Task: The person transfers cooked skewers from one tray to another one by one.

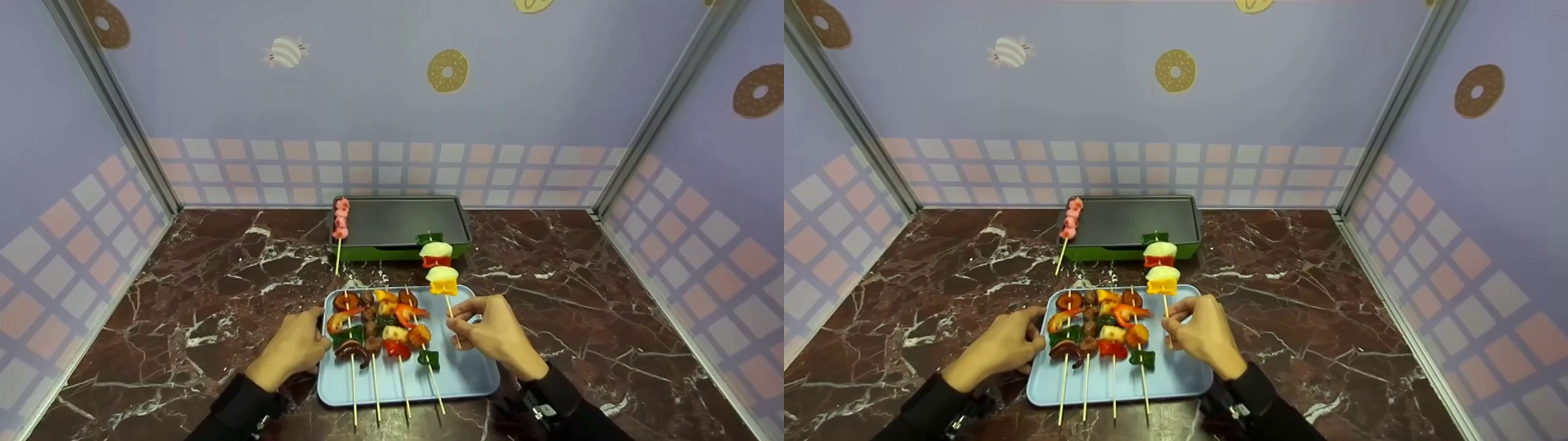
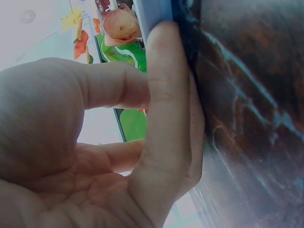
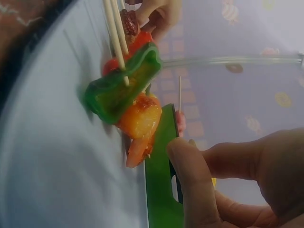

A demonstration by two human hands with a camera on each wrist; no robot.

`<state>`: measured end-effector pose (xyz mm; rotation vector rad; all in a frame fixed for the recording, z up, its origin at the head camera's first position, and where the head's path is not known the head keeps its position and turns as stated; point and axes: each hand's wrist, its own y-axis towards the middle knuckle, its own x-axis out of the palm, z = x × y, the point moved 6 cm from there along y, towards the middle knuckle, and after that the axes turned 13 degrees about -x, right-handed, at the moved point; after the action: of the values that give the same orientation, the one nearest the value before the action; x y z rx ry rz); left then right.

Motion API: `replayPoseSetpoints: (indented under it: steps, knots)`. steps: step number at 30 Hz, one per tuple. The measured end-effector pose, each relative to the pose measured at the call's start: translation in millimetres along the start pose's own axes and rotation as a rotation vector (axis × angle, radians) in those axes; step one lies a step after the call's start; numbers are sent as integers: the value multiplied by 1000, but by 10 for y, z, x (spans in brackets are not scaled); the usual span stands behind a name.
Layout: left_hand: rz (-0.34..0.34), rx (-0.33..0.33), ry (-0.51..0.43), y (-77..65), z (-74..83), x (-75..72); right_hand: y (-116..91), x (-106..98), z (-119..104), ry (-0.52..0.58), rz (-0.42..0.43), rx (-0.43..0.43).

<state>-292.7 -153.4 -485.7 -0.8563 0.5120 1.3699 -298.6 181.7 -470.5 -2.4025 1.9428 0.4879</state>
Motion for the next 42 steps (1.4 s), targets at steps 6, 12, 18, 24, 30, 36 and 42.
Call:
replayPoseSetpoints:
  steps: [6, 12, 18, 24, 30, 36, 42]
  knots:
    - [-15, -24, -17, 6, -11, 8, -88, -23, 30, -13, -10, 4]
    - [-23, -27, -34, -2, -18, 12, -168, -29, 62, -27, -28, 11]
    - [-22, -27, -45, 6, -18, 9, -229, -18, 67, -31, -45, -8]
    - [-41, -44, -75, 4, -23, 16, -294, -21, 73, -38, -54, -4]
    - [-48, -46, -88, 9, -25, 24, -366, -18, 92, -60, -50, -3]
    - [-45, -45, -81, -5, -22, 22, -446, 3, 124, -59, -72, -4]
    - [-49, -53, -90, -9, -29, 23, -502, 14, 138, -45, -103, -3]
